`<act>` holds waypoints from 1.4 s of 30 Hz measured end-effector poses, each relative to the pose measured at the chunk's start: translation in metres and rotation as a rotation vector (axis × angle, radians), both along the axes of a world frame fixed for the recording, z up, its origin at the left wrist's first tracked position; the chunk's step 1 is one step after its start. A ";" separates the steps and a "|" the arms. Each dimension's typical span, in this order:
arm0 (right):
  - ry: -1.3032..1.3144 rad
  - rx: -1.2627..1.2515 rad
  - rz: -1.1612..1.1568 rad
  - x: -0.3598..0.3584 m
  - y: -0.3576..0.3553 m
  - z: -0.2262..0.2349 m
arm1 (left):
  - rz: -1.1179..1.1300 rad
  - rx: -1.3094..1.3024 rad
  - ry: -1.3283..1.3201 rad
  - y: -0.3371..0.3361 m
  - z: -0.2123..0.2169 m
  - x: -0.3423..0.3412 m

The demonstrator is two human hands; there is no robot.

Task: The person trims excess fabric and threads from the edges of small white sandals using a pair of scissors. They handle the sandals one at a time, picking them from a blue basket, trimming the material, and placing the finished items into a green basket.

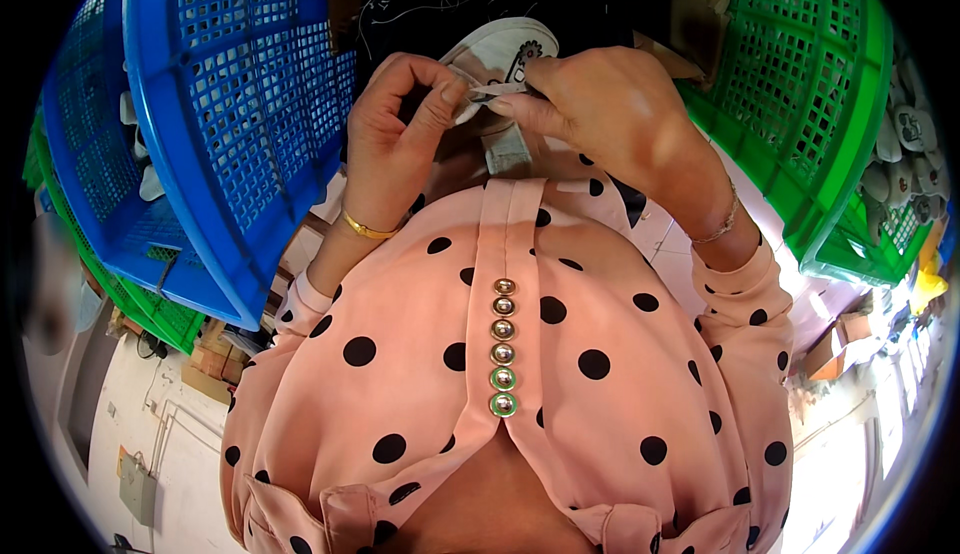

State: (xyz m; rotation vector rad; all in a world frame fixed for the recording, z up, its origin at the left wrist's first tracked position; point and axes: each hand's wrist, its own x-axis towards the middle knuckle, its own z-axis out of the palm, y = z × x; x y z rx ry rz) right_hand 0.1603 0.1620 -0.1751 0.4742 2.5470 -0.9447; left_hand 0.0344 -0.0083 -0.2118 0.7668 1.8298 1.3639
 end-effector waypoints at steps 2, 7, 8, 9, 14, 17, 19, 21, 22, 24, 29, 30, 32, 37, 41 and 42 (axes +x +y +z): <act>-0.064 -0.103 -0.081 -0.002 0.001 0.007 | 0.016 0.008 -0.026 0.000 -0.002 0.000; -0.022 -0.069 -0.053 0.001 0.000 0.004 | -0.009 -0.018 -0.002 0.001 0.000 0.000; -0.015 -0.043 -0.017 0.001 0.000 0.001 | -0.012 -0.011 0.000 0.001 0.000 0.001; -0.007 -0.018 0.020 0.000 0.000 0.000 | -0.014 -0.005 0.001 0.001 0.000 0.002; 0.065 -0.012 -0.077 0.004 -0.006 -0.009 | 0.210 0.036 -0.394 -0.003 0.001 -0.002; 0.103 -0.338 -0.334 0.007 -0.011 -0.014 | 0.255 0.032 -0.525 -0.006 0.007 -0.006; 0.082 -0.513 -0.461 0.007 -0.018 -0.015 | 0.256 0.028 -0.551 -0.007 0.009 -0.007; 0.048 -0.582 -0.531 0.004 -0.035 -0.022 | 0.264 0.038 -0.576 -0.008 0.010 -0.006; 0.037 -0.639 -0.620 0.001 -0.044 -0.023 | 0.251 0.040 -0.567 -0.009 0.009 -0.006; 0.012 -0.750 -0.797 -0.002 -0.061 -0.026 | 0.224 0.046 -0.551 -0.011 0.005 -0.005; 0.066 -1.023 -0.968 -0.002 -0.062 -0.022 | 0.230 -0.045 0.273 -0.023 -0.008 -0.039; 0.060 -1.102 -0.977 0.002 -0.059 -0.021 | 0.247 -0.046 0.601 -0.024 -0.011 -0.046; 0.057 -1.182 -0.991 0.006 -0.058 -0.020 | 0.066 -0.077 0.818 -0.026 -0.005 -0.055; 0.091 -1.208 -0.989 0.008 -0.060 -0.026 | -0.352 -0.114 0.692 -0.026 0.022 -0.033; 0.150 -1.013 -0.880 0.010 -0.050 -0.026 | -0.221 -0.013 0.662 -0.026 0.006 -0.020; 0.209 -0.789 -0.813 0.009 -0.048 -0.025 | -0.195 0.000 0.656 -0.026 0.005 -0.020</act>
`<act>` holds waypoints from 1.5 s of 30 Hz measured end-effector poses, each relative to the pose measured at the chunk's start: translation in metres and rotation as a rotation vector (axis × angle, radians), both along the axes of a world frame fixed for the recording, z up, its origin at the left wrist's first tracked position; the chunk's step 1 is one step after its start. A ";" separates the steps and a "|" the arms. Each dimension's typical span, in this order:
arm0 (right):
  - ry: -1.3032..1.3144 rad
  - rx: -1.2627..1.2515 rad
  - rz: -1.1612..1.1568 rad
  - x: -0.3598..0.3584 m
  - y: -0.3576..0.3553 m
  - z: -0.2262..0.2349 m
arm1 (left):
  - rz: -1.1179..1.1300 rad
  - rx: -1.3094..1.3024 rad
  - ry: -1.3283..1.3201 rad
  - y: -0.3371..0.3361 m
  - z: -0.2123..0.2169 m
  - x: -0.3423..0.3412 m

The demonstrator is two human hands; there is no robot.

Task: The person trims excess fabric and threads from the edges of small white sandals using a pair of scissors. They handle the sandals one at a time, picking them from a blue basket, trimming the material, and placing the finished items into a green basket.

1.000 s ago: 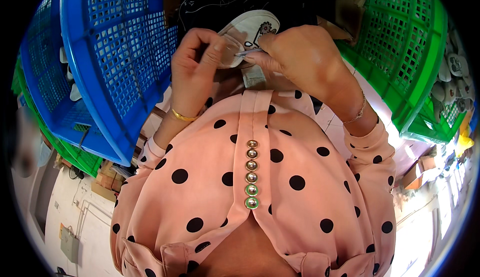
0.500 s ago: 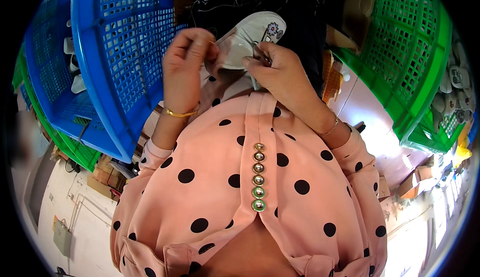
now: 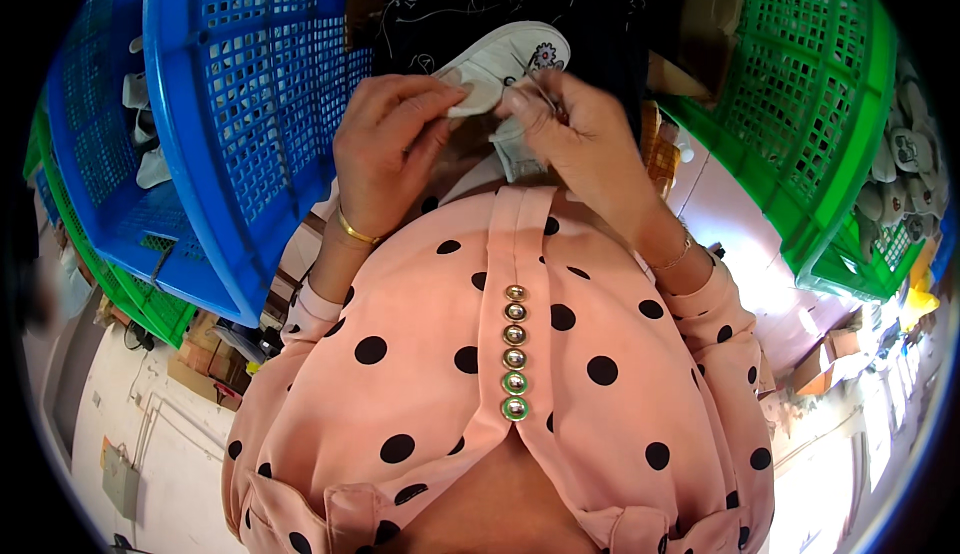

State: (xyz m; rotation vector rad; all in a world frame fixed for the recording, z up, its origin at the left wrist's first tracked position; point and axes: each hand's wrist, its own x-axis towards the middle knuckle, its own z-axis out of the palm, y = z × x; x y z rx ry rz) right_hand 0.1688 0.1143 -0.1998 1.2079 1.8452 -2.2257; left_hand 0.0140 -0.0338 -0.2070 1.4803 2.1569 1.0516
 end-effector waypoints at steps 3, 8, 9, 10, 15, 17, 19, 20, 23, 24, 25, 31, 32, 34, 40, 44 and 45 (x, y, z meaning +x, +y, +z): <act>0.028 0.375 0.141 -0.007 0.015 0.010 | 0.081 0.050 -0.109 0.004 -0.005 -0.004; 0.049 0.476 0.348 -0.017 0.027 -0.003 | 0.096 -0.032 -0.344 0.009 0.003 -0.010; 0.127 0.528 0.332 -0.020 0.026 -0.005 | 0.084 -0.066 -0.383 0.007 0.005 -0.011; 0.101 0.544 0.375 -0.021 0.026 -0.006 | 0.092 -0.077 -0.463 0.005 0.003 -0.011; 0.032 0.435 0.463 -0.025 0.032 -0.012 | 0.123 -0.228 -1.040 0.005 -0.004 -0.015; -0.017 0.307 0.415 -0.027 0.033 -0.010 | 0.085 -0.289 -1.089 0.007 -0.007 -0.020; -0.054 0.207 0.379 -0.030 0.035 -0.005 | 0.045 -0.341 -1.115 0.012 -0.005 -0.025; -0.078 0.174 0.365 -0.030 0.035 -0.004 | 0.048 -0.301 -1.114 0.012 -0.010 -0.024; -0.164 0.115 0.318 -0.030 0.035 0.000 | 0.085 -0.192 -0.998 0.018 -0.019 -0.015; -0.202 0.120 0.295 -0.032 0.035 0.001 | 0.110 -0.165 -0.887 0.022 -0.020 -0.011; -0.239 0.126 0.273 -0.032 0.036 0.001 | 0.136 -0.138 -0.775 0.025 -0.020 -0.008; -0.206 -0.076 -0.031 -0.027 0.040 -0.014 | 0.059 -0.017 0.160 0.026 -0.007 0.003; -0.185 -0.081 -0.044 -0.029 0.038 -0.014 | 0.072 -0.045 0.203 0.026 -0.005 0.007; -0.140 -0.095 -0.063 -0.030 0.033 -0.018 | 0.138 -0.097 0.254 0.027 -0.007 0.012; -0.110 -0.212 -0.039 -0.027 0.041 -0.023 | 0.178 -0.063 0.244 0.031 -0.028 0.016; -0.091 -0.133 -0.031 -0.027 0.043 -0.023 | 0.220 -0.036 0.248 0.043 -0.032 0.017; -0.092 -0.110 -0.033 -0.027 0.042 -0.023 | 0.229 -0.031 0.252 0.045 -0.033 0.017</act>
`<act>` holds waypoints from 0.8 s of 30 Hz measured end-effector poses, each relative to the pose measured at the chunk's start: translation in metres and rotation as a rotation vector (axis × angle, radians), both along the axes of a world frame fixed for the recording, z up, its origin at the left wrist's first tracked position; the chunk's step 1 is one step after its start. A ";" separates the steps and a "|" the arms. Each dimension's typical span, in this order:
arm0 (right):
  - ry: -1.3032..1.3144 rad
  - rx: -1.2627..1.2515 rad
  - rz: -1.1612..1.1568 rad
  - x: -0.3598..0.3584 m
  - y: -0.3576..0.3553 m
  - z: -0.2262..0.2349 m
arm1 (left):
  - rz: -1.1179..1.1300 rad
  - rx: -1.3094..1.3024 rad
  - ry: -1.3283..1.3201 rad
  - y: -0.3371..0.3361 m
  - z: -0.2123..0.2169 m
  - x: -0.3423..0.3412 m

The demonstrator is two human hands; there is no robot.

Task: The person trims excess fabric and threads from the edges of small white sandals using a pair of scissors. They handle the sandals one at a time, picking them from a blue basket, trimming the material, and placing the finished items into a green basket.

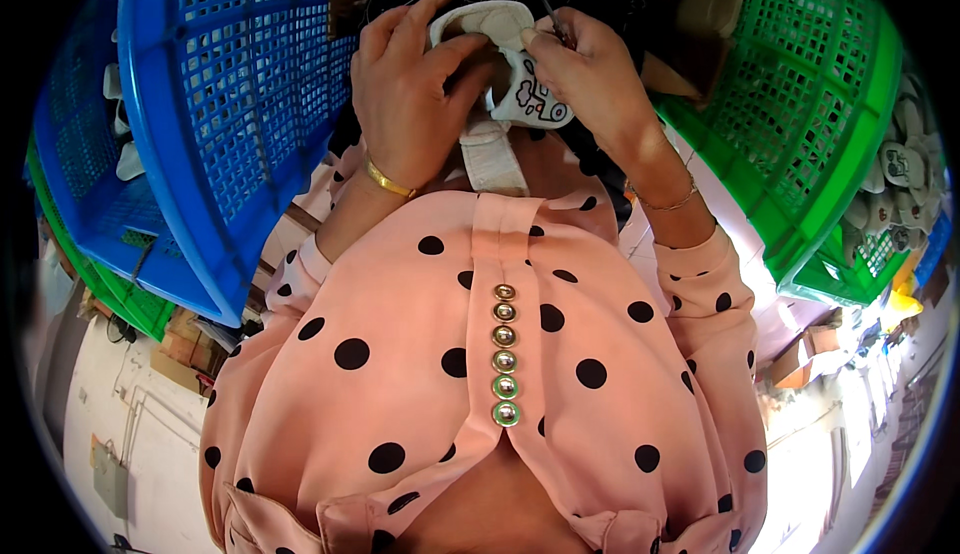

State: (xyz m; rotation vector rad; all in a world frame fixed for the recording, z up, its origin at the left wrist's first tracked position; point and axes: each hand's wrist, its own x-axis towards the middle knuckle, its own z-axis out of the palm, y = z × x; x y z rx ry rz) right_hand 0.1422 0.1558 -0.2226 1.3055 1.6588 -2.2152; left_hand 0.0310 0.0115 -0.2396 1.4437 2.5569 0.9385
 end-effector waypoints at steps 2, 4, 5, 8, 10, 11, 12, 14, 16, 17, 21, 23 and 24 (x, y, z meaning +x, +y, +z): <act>-0.004 0.086 0.034 0.003 -0.001 -0.005 | -0.012 0.018 0.003 0.005 -0.005 -0.001; -0.010 0.216 0.101 0.007 0.003 -0.012 | -0.031 0.040 0.011 0.009 -0.009 -0.004; 0.022 0.448 0.148 0.009 0.004 -0.010 | -0.044 0.052 0.017 0.010 -0.011 -0.005; 0.098 1.018 0.336 0.015 0.006 0.008 | -0.099 0.110 -0.016 0.010 -0.020 -0.009; 0.101 1.236 0.518 0.019 0.009 0.034 | -0.144 0.138 -0.050 0.008 -0.024 -0.012; 0.065 1.325 0.624 0.019 0.008 0.039 | -0.166 0.140 -0.062 0.007 -0.024 -0.014; 0.023 1.414 0.730 0.019 0.007 0.043 | -0.191 0.145 -0.076 0.007 -0.024 -0.016; -0.023 1.545 0.898 0.017 0.004 0.046 | -0.222 0.157 -0.102 0.005 -0.024 -0.019; -0.082 1.572 0.978 0.013 0.005 0.044 | -0.248 0.160 -0.124 0.006 -0.022 -0.021; -0.111 1.585 1.019 0.011 0.006 0.043 | -0.256 0.156 -0.132 0.006 -0.020 -0.021; -0.159 1.587 1.116 0.001 0.003 0.045 | -0.267 0.159 -0.134 0.003 -0.020 -0.024; -0.209 1.572 1.165 -0.005 0.001 0.049 | -0.261 0.189 -0.140 0.003 -0.026 -0.024; -0.201 1.576 1.179 -0.008 0.000 0.051 | -0.259 0.203 -0.144 0.002 -0.028 -0.024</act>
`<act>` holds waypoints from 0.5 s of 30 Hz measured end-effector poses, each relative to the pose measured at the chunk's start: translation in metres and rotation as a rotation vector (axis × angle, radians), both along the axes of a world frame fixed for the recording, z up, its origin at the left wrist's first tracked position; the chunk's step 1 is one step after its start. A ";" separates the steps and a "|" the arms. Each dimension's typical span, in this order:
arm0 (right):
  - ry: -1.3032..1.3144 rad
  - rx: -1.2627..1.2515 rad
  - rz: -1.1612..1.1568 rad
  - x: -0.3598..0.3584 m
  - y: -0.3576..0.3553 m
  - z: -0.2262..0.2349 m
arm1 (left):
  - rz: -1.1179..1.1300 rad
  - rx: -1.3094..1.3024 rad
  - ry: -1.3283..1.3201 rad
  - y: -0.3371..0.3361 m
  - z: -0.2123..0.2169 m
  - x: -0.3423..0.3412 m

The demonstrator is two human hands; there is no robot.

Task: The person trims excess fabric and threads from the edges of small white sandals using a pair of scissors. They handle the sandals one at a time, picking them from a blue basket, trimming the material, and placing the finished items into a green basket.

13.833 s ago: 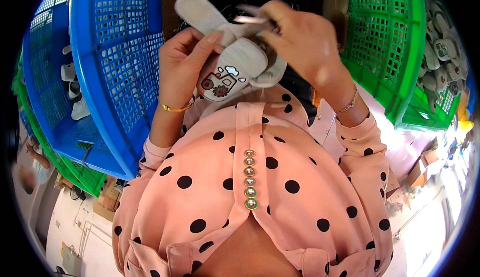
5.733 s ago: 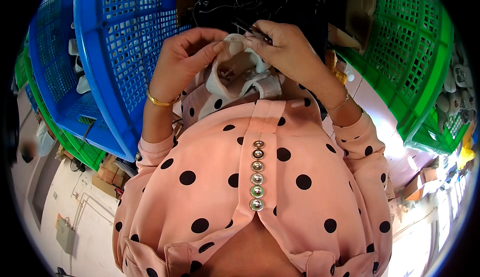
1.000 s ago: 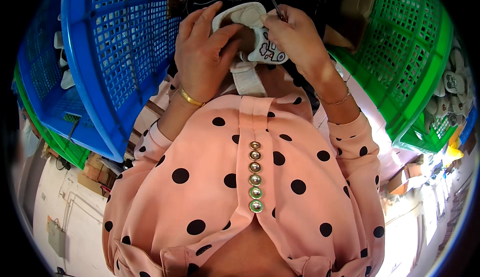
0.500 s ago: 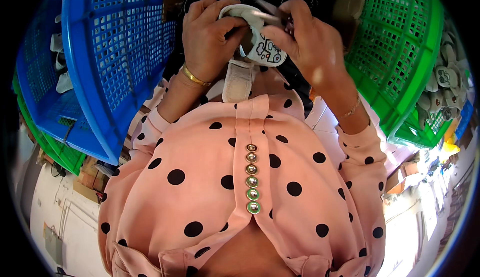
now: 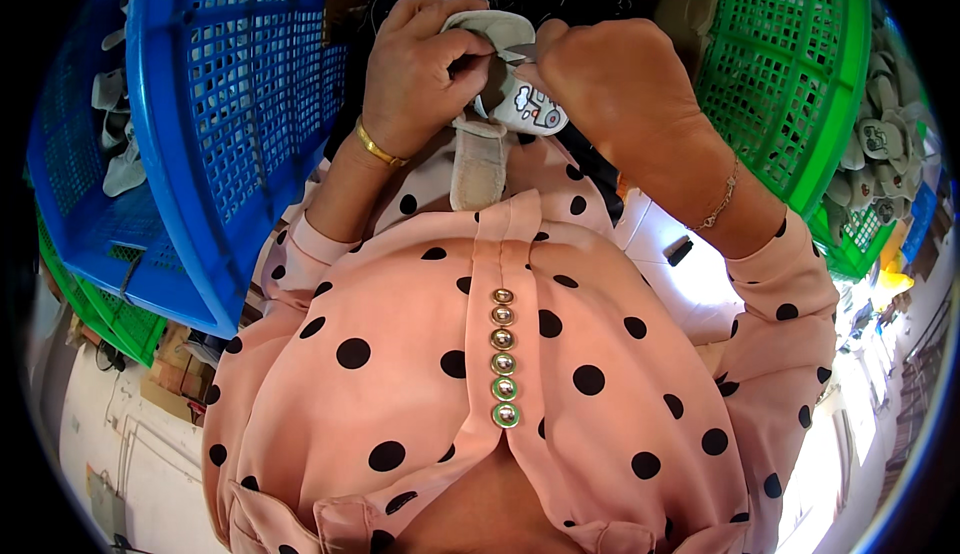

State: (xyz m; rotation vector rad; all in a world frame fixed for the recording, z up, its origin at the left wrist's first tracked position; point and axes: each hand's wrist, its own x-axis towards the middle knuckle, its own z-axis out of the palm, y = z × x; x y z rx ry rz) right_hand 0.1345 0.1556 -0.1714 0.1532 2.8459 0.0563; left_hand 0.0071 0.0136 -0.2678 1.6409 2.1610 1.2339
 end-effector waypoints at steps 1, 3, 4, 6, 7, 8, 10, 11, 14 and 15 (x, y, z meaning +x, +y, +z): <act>-0.003 0.002 0.014 -0.002 0.000 0.002 | -0.001 0.003 -0.009 0.000 0.000 -0.001; 0.005 -0.014 0.037 -0.004 0.000 0.002 | -0.003 0.010 -0.026 0.001 0.001 -0.002; 0.016 -0.033 0.046 -0.005 0.001 0.000 | -0.004 0.007 -0.028 0.001 0.001 -0.002; 0.014 -0.046 0.050 -0.006 0.002 0.000 | -0.006 0.000 -0.032 0.001 0.001 -0.002; 0.000 -0.041 0.045 -0.006 0.002 0.000 | -0.009 -0.005 -0.026 0.002 0.002 -0.002; -0.014 -0.035 0.041 -0.007 0.001 0.000 | -0.012 -0.010 -0.019 0.002 0.003 -0.003; -0.040 -0.030 0.015 -0.009 -0.001 0.000 | -0.014 -0.019 -0.014 0.002 0.005 -0.003; -0.052 -0.028 0.002 -0.010 -0.002 -0.001 | -0.015 -0.023 -0.015 0.002 0.006 -0.003; -0.016 -0.061 0.010 -0.012 -0.002 -0.003 | -0.013 -0.035 -0.016 0.001 0.007 -0.003; -0.019 -0.063 0.013 -0.012 -0.002 -0.003 | -0.012 -0.038 -0.017 0.002 0.007 -0.003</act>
